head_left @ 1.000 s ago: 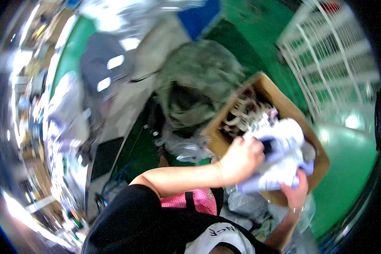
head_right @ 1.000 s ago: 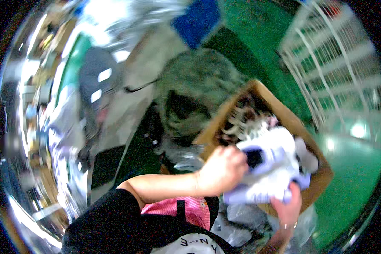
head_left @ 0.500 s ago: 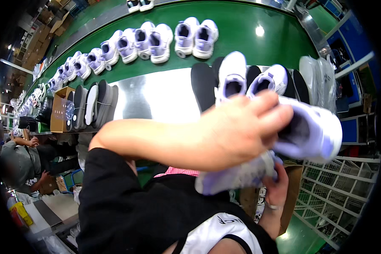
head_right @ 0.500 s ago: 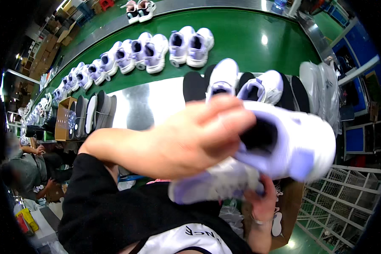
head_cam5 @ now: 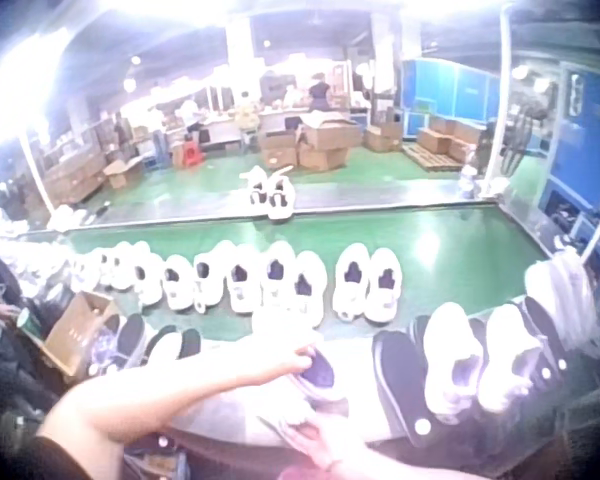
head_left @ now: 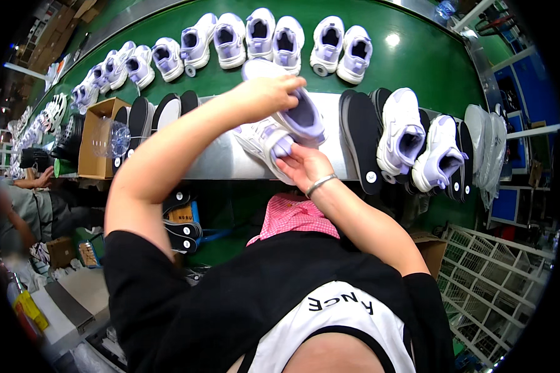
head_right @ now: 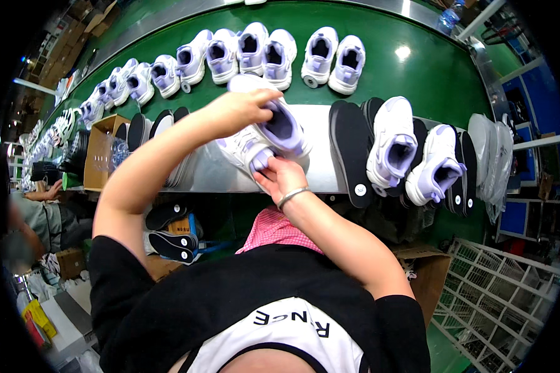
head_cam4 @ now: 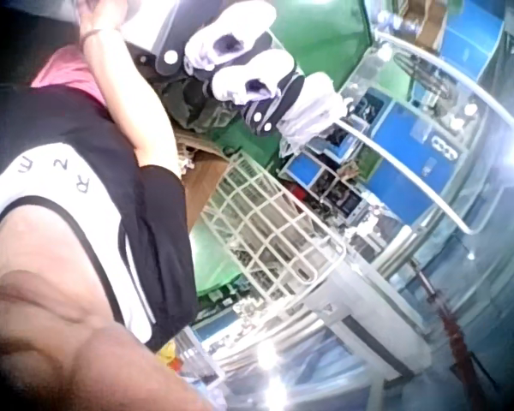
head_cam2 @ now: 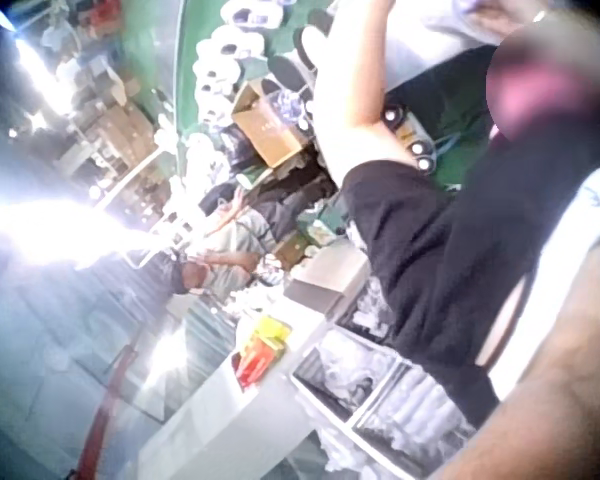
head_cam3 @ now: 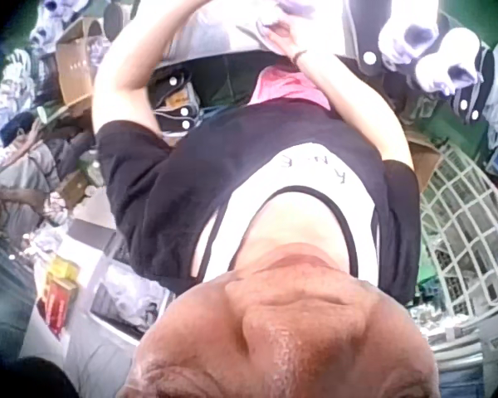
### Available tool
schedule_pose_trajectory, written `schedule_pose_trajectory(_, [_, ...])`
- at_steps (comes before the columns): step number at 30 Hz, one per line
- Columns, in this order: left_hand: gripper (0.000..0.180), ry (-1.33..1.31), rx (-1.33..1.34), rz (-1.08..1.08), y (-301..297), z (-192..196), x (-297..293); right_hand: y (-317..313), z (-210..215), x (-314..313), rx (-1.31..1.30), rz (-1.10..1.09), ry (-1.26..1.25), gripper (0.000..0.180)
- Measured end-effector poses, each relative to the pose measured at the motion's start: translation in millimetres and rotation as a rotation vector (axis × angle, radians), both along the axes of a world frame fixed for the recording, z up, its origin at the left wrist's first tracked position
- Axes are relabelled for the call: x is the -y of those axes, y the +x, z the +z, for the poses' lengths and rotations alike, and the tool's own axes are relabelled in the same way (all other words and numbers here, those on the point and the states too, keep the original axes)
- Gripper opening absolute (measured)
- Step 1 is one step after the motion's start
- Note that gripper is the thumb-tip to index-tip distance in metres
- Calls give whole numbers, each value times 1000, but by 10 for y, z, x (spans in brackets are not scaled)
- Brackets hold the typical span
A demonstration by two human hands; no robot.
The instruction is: The person takes shoes out of a cardboard box and places them in rows on a conveyor belt, occasionally handling insoles and plastic packaging.
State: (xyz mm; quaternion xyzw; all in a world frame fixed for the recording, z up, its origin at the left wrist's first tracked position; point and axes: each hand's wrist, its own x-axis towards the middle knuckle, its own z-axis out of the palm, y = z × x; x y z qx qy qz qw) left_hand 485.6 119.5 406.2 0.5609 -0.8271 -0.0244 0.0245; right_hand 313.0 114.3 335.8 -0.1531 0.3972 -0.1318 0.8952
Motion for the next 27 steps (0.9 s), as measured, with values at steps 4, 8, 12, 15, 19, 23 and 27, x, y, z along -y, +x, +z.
schedule_pose_trajectory(4, [30, -54, -118, 72, -36, -694, -90, 85, -34, -24, 94, 309, -16, 22])
schedule_pose_trajectory(8, [39, -457, -609, 580, -338, -559, -401, -174, 301, 345, -28, 577, -771, 26])
schedule_pose_trajectory(12, [51, -604, -668, 787, -739, -654, -901, 49, 240, 900, -258, 496, -2199, 32])
schedule_pose_trajectory(15, [38, -532, -468, 781, -815, -980, -1002, 309, -49, 1135, -7, 660, -2326, 33])
schedule_pose_trajectory(19, [23, -633, -543, 863, -567, -1050, -860, 582, 27, 1203, -61, 929, -2286, 17])
schedule_pose_trajectory(23, [21, -451, -951, 1158, -164, -879, -637, 882, 19, 1351, -150, 1094, -1904, 23])
schedule_pose_trajectory(27, [27, -312, -1133, 1165, 246, -826, -558, 1142, -8, 1440, -115, 1182, -1649, 26])
